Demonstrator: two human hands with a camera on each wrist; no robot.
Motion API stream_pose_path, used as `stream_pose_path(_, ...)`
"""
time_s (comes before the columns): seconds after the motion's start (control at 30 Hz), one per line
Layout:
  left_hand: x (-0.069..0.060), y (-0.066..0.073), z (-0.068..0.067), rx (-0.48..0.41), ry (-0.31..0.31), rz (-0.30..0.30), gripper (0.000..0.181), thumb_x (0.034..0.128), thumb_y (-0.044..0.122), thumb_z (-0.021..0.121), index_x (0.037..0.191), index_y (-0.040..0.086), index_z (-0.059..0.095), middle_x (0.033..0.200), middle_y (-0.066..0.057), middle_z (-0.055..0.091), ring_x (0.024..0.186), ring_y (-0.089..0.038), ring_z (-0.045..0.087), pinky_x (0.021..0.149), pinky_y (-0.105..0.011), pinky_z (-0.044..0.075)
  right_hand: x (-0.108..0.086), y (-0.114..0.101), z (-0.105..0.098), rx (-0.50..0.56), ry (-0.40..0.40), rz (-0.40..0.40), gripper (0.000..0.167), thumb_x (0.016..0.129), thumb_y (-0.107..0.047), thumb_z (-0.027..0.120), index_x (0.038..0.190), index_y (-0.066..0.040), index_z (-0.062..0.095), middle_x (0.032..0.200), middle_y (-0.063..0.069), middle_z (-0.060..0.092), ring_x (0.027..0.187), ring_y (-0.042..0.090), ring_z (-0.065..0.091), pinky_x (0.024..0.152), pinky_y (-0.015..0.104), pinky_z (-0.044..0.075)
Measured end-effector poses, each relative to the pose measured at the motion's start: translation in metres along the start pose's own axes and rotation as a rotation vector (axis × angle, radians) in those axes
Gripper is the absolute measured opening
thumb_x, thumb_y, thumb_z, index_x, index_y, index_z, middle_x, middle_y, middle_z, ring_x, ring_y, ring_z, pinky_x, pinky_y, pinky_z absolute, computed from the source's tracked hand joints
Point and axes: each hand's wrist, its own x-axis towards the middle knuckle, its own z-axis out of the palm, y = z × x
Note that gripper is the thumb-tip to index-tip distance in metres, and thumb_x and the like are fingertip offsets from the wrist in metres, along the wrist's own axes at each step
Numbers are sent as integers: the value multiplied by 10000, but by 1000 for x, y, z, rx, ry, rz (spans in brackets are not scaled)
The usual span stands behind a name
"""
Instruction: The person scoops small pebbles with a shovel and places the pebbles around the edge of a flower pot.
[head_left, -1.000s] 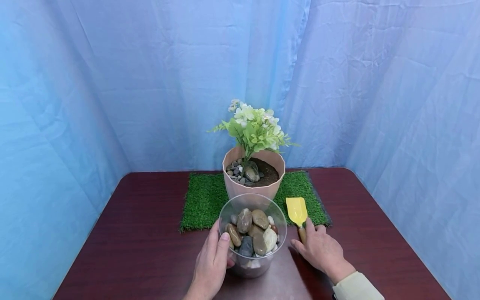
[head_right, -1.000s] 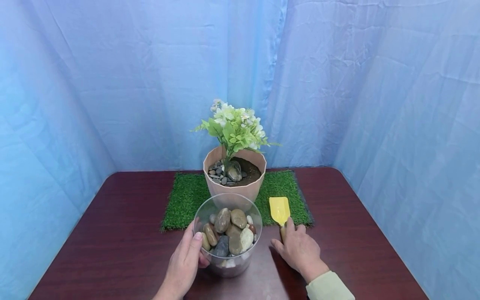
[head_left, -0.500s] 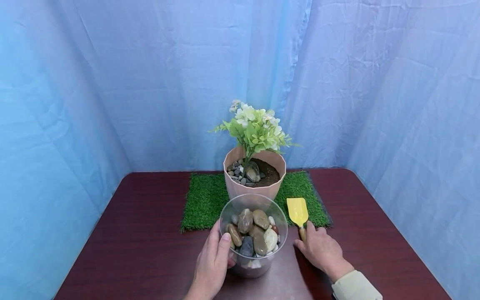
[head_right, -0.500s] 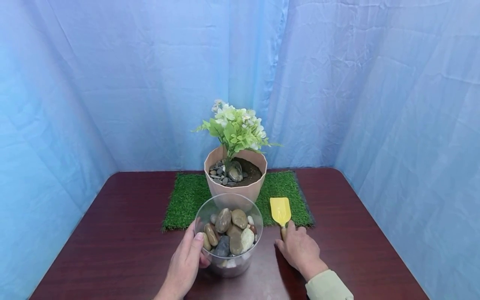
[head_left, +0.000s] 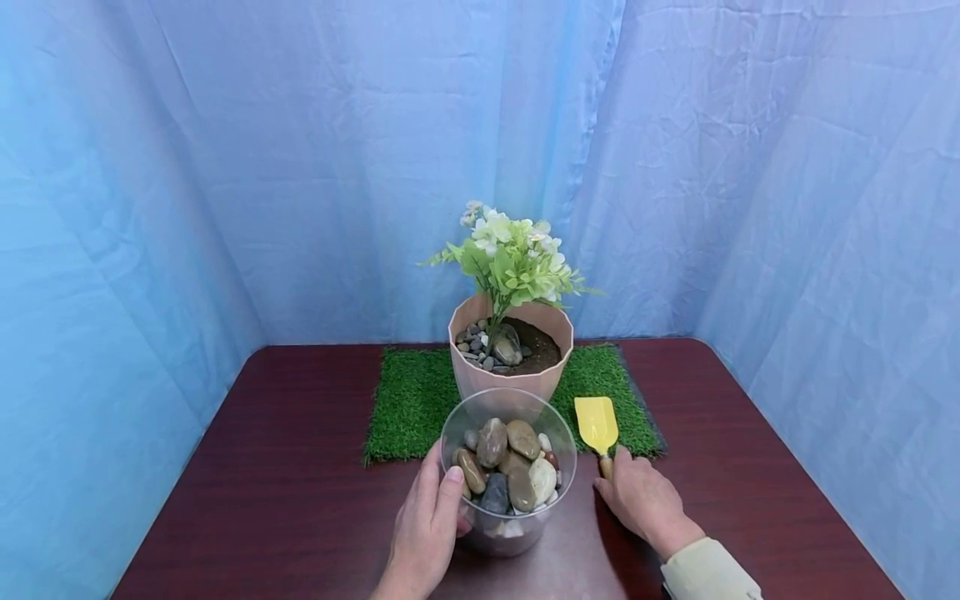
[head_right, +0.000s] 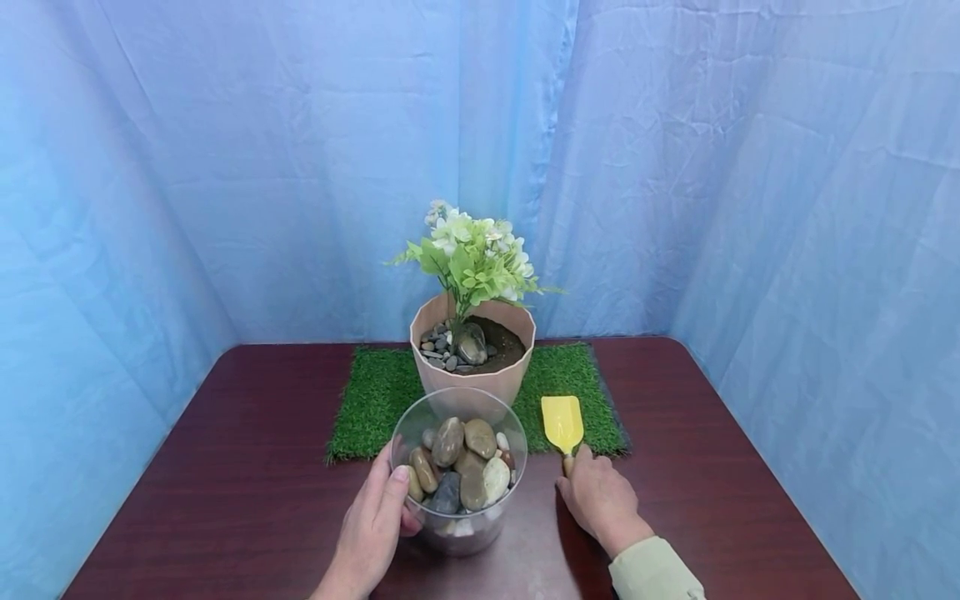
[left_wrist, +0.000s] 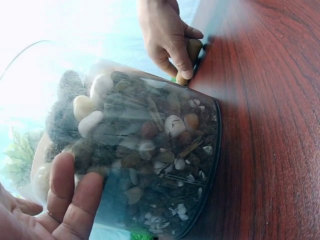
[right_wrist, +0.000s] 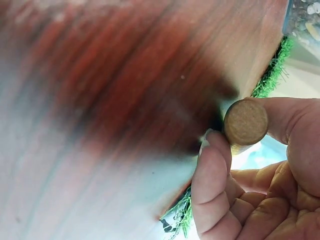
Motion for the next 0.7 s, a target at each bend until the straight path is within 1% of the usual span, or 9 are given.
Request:
stream_pose_path(0.07,0,0,0,2,0,-4,513,1127,405,429,1622,289,364,1221,-67,661,576,-22,607,699,-268,505,1,0,1,5,-7,2,371,978,-331,698,997,-6,519,817,180,592,743,374,663,606,544,512)
stream_pose_path(0.17,0,0,0,8,2,-9,513,1126,411,429,1622,296,363,1217,-56,661,577,-19,605,705,-272,499,1,0,1,3,-12,7,350,981,-321,692,959,-19,515,794,159,590,740,362,662,615,541,513)
stream_pose_path(0.27,-1,0,0,13,2,-8,513,1126,414,427,1621,296,363,1182,-41,662,577,-16,603,708,-275,495,1,-1,0,6,-6,23,332,1010,-321,644,960,-13,531,800,167,606,762,382,671,636,557,519)
stream_pose_path(0.37,-1,0,1,16,4,-4,512,1126,412,427,1620,294,366,1145,-26,659,575,-14,601,708,-273,493,1,-1,-1,13,8,48,336,1054,-326,550,972,-1,557,832,195,614,793,413,672,656,577,521)
stream_pose_path(0.47,-1,-1,1,12,8,5,509,1126,403,431,1618,286,370,1143,-26,658,572,-12,599,709,-271,495,1,-2,-3,16,14,59,374,1087,-323,466,996,22,578,874,224,600,810,436,660,670,589,523)
stream_pose_path(0.57,-1,-1,1,11,10,9,511,1126,401,431,1620,283,369,1153,-26,657,576,-10,598,714,-273,497,2,-1,-4,10,6,67,394,1102,-316,428,1029,36,588,904,232,588,816,447,654,669,596,522)
stream_pose_path(0.7,-1,-1,1,13,8,6,513,1126,412,426,1622,296,363,1147,-18,654,583,-12,600,720,-277,497,3,-1,-4,8,5,87,392,1113,-325,389,1003,3,573,857,206,611,782,437,664,636,585,516)
